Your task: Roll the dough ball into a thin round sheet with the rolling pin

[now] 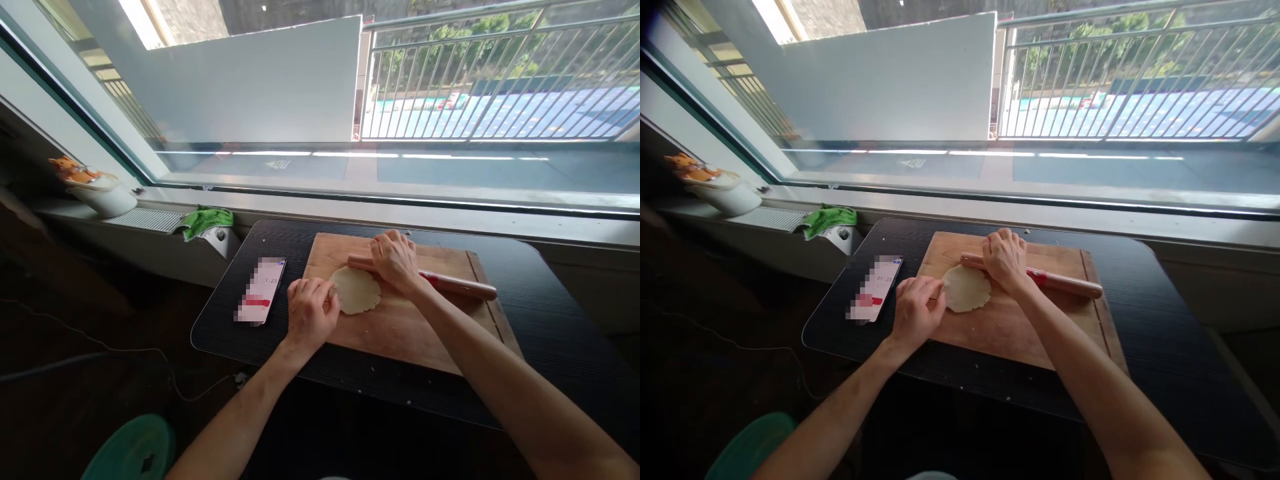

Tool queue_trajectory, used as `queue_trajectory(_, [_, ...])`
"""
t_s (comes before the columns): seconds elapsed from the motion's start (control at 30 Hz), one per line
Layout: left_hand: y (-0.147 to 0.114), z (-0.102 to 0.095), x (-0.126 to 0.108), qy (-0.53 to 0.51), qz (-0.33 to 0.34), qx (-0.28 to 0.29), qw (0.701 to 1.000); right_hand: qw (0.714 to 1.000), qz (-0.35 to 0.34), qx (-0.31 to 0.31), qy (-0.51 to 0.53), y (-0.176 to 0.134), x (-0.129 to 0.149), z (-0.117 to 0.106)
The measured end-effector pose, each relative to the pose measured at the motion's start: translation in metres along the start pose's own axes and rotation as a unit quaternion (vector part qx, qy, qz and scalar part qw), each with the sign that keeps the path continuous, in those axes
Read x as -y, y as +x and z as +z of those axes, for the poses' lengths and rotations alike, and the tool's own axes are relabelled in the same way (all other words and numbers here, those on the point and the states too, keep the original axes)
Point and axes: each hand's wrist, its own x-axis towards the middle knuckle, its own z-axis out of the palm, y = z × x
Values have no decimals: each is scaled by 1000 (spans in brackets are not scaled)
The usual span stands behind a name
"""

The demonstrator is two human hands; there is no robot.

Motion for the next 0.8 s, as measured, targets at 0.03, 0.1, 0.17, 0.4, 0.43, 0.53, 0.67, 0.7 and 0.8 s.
queue_trajectory(0.03, [6,2,3,29,-14,3,999,1000,0,7,-12,-13,-5,-5])
queue_trajectory(0.1, [19,6,6,78,-36,30,996,999,8,23,-43,-39,-16,-15])
queue_trajectory(0.17, [31,11,4,98,-53,77,991,997,19,38,-72,-56,-26,-23])
queue_trajectory(0.4, [62,16,-13,-125,-101,211,964,988,104,55,-98,-56,-68,-48])
queue_trajectory(0.43, [68,14,-12,-160,-99,225,956,988,105,46,-100,-57,-72,-52])
queue_trajectory(0.53, [89,-1,-4,-120,-119,217,962,991,74,46,-99,-65,-69,-57])
queue_trajectory(0.67, [114,-14,-17,-4,-112,97,989,992,4,83,-92,-68,-33,-48])
queue_trajectory(0.7, [115,-12,-27,6,-93,79,993,991,-8,95,-89,-66,-24,-45])
queue_trajectory(0.8, [104,9,-59,26,-28,113,993,990,-4,128,-67,-59,-17,-41])
